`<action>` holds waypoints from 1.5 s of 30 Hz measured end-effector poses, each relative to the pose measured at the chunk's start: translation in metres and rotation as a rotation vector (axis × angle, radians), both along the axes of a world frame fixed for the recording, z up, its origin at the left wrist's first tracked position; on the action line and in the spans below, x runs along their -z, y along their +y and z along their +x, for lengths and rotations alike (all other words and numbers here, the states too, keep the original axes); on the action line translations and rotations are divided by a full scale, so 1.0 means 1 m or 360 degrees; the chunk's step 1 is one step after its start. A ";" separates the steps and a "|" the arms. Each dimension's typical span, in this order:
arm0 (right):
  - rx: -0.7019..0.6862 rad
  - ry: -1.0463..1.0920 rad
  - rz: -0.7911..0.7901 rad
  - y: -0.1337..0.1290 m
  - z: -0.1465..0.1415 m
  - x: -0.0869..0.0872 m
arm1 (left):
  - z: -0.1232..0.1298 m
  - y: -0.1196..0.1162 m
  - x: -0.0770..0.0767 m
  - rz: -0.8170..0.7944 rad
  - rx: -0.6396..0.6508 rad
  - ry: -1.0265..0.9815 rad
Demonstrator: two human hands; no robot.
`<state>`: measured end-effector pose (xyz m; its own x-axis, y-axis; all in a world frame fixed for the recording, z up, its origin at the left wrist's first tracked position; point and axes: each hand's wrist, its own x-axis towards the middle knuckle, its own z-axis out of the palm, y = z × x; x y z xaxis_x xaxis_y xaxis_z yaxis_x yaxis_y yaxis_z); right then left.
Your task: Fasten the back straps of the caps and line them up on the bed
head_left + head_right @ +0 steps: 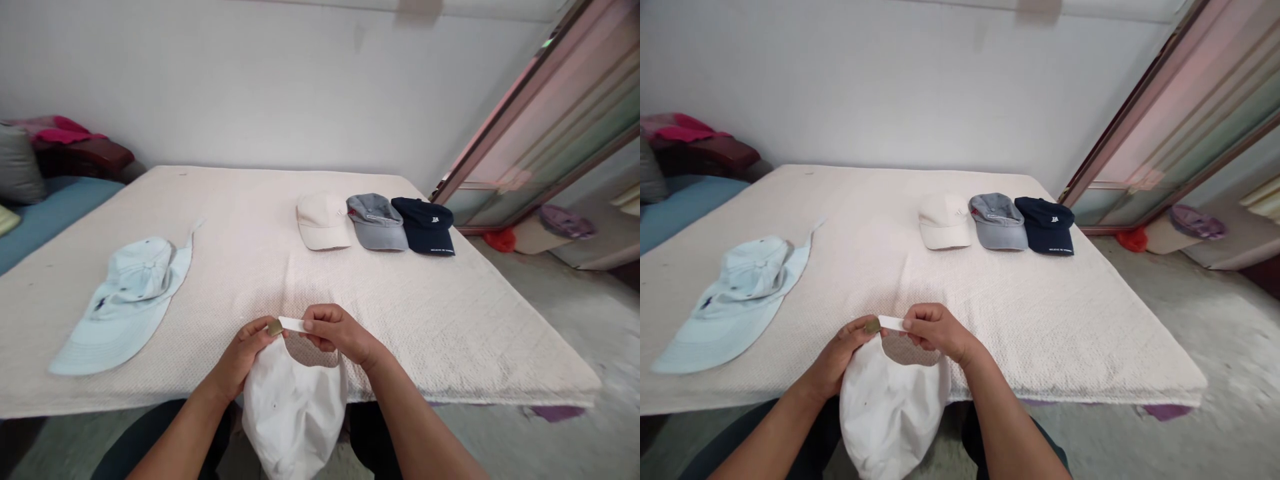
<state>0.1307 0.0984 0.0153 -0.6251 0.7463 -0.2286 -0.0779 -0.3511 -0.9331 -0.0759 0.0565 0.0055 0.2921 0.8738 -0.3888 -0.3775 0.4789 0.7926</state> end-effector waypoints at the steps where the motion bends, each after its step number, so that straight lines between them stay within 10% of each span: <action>1: -0.0004 0.0009 -0.0002 0.000 0.000 -0.001 | 0.001 0.000 0.000 -0.0001 0.0018 -0.0001; 45: -0.0213 0.0046 -0.0132 -0.001 0.000 -0.002 | 0.003 -0.005 0.002 -0.0036 0.0116 0.0307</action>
<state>0.1307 0.0978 0.0169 -0.7248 0.6353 -0.2666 -0.0518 -0.4362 -0.8984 -0.0728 0.0515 0.0033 0.2725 0.8435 -0.4629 -0.1838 0.5178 0.8355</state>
